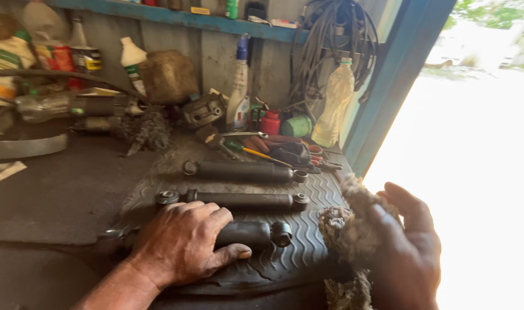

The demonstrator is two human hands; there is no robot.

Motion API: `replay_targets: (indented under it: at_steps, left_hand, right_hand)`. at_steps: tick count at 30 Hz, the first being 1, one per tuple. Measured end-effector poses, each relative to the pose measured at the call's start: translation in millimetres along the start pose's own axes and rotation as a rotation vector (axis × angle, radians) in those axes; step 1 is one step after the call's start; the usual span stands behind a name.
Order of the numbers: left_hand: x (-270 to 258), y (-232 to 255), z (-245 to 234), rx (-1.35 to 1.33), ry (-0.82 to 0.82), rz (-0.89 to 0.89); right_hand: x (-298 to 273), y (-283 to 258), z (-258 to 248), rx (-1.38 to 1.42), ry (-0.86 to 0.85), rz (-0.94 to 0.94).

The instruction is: The person wipes multiple black shock absorbers using a rag on a cluttered workbench, picking them up one at a time and turning them over to clean different sides.

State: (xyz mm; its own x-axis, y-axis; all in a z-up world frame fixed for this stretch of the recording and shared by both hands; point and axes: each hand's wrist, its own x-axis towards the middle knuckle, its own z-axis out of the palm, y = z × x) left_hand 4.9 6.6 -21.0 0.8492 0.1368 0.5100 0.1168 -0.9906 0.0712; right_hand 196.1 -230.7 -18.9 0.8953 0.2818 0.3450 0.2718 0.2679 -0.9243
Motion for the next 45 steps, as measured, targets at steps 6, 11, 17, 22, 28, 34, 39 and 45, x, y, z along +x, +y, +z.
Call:
replay_targets:
  at_steps: [6, 11, 17, 22, 28, 34, 39, 45]
  left_hand:
    - [2, 0, -4, -0.023, -0.107, -0.078]
    - [1, 0, -5, -0.012, -0.083, -0.071]
    - [-3, -5, 1, 0.008, -0.176, -0.080]
    - [-7, -12, 7, -0.118, -0.062, -0.038]
    - [3, -4, -15, -0.155, -0.200, -0.006]
    - [4, 5, -15, -0.084, -0.164, -0.070]
    - [3, 6, -13, -0.002, -0.214, -0.120]
    - [-4, -10, 8, 0.027, -0.044, 0.041]
  right_hand:
    - [46, -46, 2, 0.031, 0.052, 0.009]
    - [91, -38, 23, -0.274, -0.232, 0.137]
    - [60, -13, -13, -1.198, -0.534, -0.230]
    - [21, 26, -75, -0.656, -1.118, -0.834]
    - [1, 25, -59, -0.822, -0.774, -0.434]
    - [-1, -20, 36, -0.778, -0.631, -0.153]
    - [-8, -25, 90, -0.906, -0.510, -0.047]
    - [-16, -23, 98, -0.977, -0.449, -0.261]
